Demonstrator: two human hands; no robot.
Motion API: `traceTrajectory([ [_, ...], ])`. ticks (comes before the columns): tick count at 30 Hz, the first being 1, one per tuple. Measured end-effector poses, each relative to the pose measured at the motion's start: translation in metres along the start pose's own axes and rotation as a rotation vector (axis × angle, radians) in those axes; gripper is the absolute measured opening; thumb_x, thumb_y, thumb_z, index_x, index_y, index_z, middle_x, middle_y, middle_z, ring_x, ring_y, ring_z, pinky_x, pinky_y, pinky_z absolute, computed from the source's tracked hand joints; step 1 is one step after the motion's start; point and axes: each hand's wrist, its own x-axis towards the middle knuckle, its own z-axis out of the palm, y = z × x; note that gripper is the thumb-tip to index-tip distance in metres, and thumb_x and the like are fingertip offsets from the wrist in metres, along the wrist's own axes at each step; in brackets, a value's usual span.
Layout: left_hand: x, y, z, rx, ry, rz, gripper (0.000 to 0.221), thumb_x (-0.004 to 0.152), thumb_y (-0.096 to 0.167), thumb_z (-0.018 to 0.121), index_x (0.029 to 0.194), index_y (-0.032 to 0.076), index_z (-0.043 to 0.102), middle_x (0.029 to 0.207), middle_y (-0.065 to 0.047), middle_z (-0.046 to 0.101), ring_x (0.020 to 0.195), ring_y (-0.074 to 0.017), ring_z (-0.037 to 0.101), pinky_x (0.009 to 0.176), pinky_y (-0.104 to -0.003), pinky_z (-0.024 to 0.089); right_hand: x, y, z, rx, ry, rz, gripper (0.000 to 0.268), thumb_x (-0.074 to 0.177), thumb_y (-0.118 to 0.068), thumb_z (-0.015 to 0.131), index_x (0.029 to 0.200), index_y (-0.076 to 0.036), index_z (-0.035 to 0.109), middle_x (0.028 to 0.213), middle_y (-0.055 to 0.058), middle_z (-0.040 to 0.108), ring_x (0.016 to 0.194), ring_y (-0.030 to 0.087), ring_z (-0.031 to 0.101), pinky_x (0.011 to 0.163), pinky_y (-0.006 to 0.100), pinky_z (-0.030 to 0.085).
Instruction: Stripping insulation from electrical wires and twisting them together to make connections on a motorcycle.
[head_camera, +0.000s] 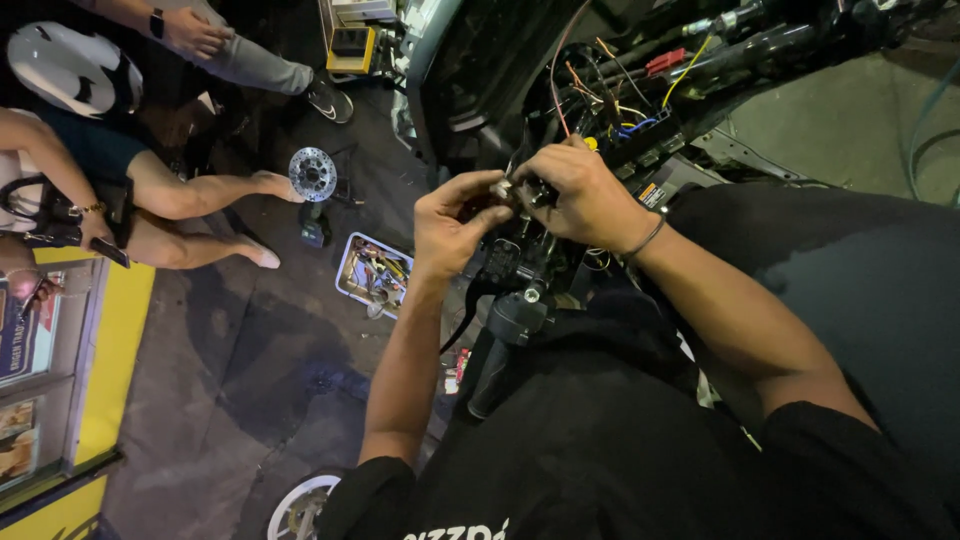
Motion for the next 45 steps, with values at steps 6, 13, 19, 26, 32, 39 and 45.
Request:
traceTrajectory([
  [6,0.008,0.006,0.005,0.232,0.060,0.203,0.019,0.096,-0.003,0.088,0.115,0.002,0.087,0.100,-0.016,0.086,0.094,-0.0256,0.085,0.083,-0.040,0.070,0.002,0.001,-0.011,0.081,-0.108,0.106,0.015,0.093,0.001,0.085,0.107,0.001,0.080,0.095,0.014,0.081,0.088,0.038,0.079,0.082,0.047,0.052],
  [13,0.004,0.017,0.015,0.337,0.066,0.270,0.023,0.103,-0.002,0.081,0.125,0.004,0.084,0.104,-0.017,0.086,0.100,-0.0316,0.085,0.086,-0.045,0.069,0.002,0.002,-0.017,0.117,-0.148,0.133,0.014,0.096,-0.002,0.086,0.108,0.000,0.080,0.097,0.013,0.082,0.094,0.040,0.079,0.086,0.047,0.052],
  [19,0.002,0.018,0.019,0.399,0.116,0.384,0.016,0.099,-0.001,0.084,0.115,0.003,0.086,0.098,-0.017,0.086,0.093,-0.0368,0.086,0.082,-0.044,0.068,0.002,0.000,-0.022,0.160,-0.159,0.186,0.014,0.096,-0.005,0.090,0.108,-0.004,0.082,0.095,0.012,0.082,0.092,0.038,0.079,0.088,0.045,0.053],
  [26,0.002,0.005,0.019,0.311,0.138,0.344,0.017,0.100,-0.002,0.084,0.116,0.001,0.085,0.097,-0.017,0.086,0.093,-0.0309,0.086,0.082,-0.042,0.067,0.002,-0.002,-0.022,0.166,-0.152,0.195,0.016,0.096,-0.006,0.092,0.109,-0.006,0.083,0.095,0.009,0.083,0.094,0.036,0.080,0.090,0.044,0.053],
  [32,0.004,0.000,0.018,0.266,0.125,0.275,0.015,0.099,-0.001,0.085,0.113,0.003,0.086,0.096,-0.015,0.086,0.093,-0.0264,0.085,0.082,-0.041,0.067,-0.004,0.005,-0.014,0.144,-0.120,0.185,0.016,0.096,-0.008,0.092,0.109,-0.007,0.082,0.095,0.008,0.083,0.093,0.033,0.081,0.091,0.043,0.052],
  [39,0.007,-0.011,0.014,0.183,0.090,0.252,0.015,0.102,0.000,0.082,0.116,0.003,0.086,0.102,-0.015,0.085,0.100,-0.0239,0.082,0.091,-0.042,0.065,-0.003,-0.001,-0.014,0.126,-0.064,0.197,0.015,0.097,-0.006,0.093,0.108,-0.005,0.083,0.094,0.011,0.082,0.091,0.035,0.079,0.091,0.041,0.053],
  [45,0.004,-0.010,0.010,0.137,0.071,0.262,0.018,0.105,-0.002,0.078,0.122,0.001,0.084,0.103,-0.016,0.084,0.102,-0.0253,0.081,0.095,-0.045,0.064,0.000,-0.010,-0.014,0.143,-0.064,0.230,0.014,0.095,-0.005,0.092,0.106,-0.006,0.084,0.094,0.010,0.082,0.090,0.033,0.080,0.091,0.040,0.053],
])
